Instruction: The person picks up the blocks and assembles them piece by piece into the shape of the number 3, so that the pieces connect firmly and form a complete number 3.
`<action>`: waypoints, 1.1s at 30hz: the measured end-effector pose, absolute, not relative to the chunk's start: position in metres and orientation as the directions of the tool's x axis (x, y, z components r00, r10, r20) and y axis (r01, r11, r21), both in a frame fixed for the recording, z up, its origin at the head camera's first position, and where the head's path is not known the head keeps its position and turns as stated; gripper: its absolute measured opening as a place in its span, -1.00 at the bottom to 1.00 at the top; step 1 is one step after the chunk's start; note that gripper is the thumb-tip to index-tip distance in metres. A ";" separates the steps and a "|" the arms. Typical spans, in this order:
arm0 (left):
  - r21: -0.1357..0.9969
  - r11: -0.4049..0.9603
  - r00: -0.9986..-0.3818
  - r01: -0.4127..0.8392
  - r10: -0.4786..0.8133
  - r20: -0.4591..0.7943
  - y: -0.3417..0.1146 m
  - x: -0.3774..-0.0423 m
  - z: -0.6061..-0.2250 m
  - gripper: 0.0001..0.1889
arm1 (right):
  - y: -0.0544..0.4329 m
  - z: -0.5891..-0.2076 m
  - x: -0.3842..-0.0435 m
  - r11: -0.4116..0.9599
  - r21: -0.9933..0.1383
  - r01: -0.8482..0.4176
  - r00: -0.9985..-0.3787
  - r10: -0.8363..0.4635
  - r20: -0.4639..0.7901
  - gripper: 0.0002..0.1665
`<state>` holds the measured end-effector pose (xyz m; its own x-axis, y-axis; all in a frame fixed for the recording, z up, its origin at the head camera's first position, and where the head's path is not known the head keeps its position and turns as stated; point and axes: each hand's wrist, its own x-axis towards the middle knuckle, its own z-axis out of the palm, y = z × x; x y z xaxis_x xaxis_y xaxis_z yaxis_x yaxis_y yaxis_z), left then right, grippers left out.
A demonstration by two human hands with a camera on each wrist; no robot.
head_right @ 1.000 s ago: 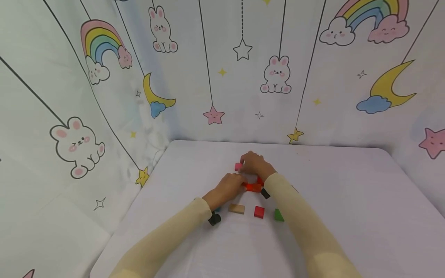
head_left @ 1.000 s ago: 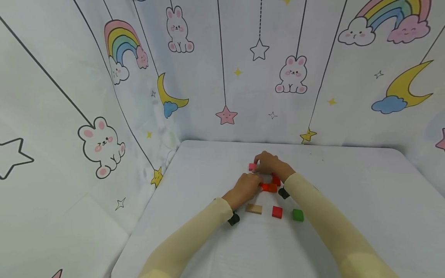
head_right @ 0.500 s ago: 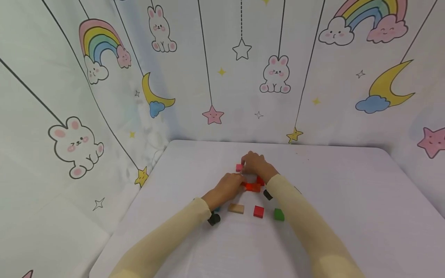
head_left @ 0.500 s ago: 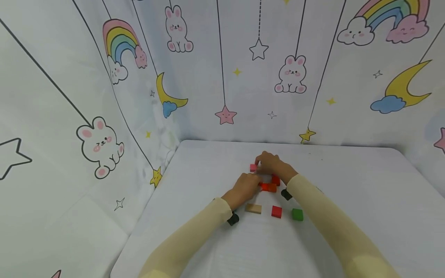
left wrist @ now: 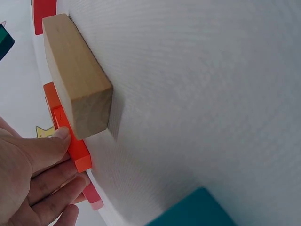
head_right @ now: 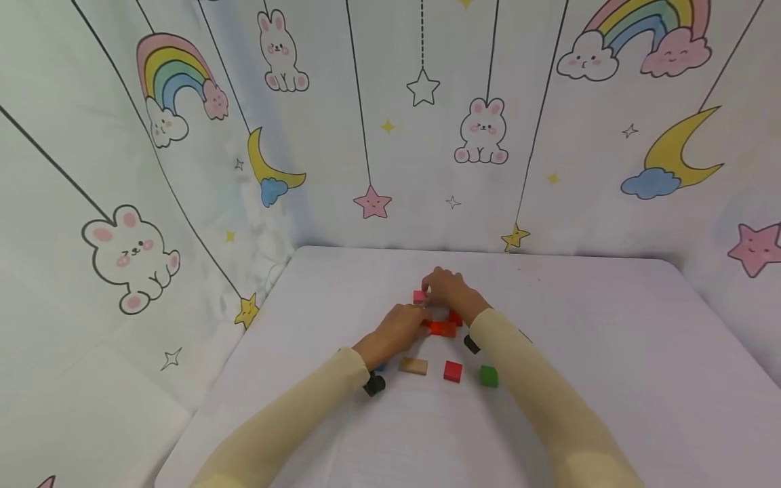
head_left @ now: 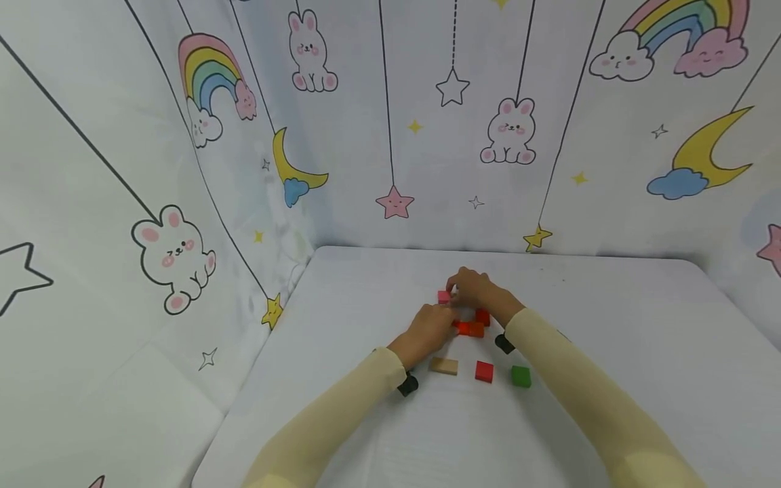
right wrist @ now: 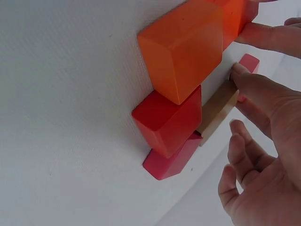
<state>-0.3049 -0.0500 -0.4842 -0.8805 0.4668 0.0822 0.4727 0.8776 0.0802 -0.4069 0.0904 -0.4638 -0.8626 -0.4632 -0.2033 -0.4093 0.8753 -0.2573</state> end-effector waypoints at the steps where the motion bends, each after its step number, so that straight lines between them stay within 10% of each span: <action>1: 0.079 0.877 -0.880 0.474 0.468 0.083 -0.050 -0.305 -0.484 -0.77 | 0.091 -0.464 -0.407 0.876 -0.254 -0.411 -0.862 -0.463 -0.204 -0.64; 33: 0.082 0.882 -0.886 0.464 0.460 0.060 -0.049 -0.304 -0.483 -0.78 | 0.120 -0.451 -0.379 0.856 -0.237 -0.460 -0.869 -0.488 -0.076 -0.37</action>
<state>-0.3035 -0.0493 -0.4834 -0.8860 0.4599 0.0596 0.4635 0.8823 0.0822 -0.3787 0.1201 -0.4505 -0.8694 -0.4882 -0.0756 -0.4599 0.8558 -0.2369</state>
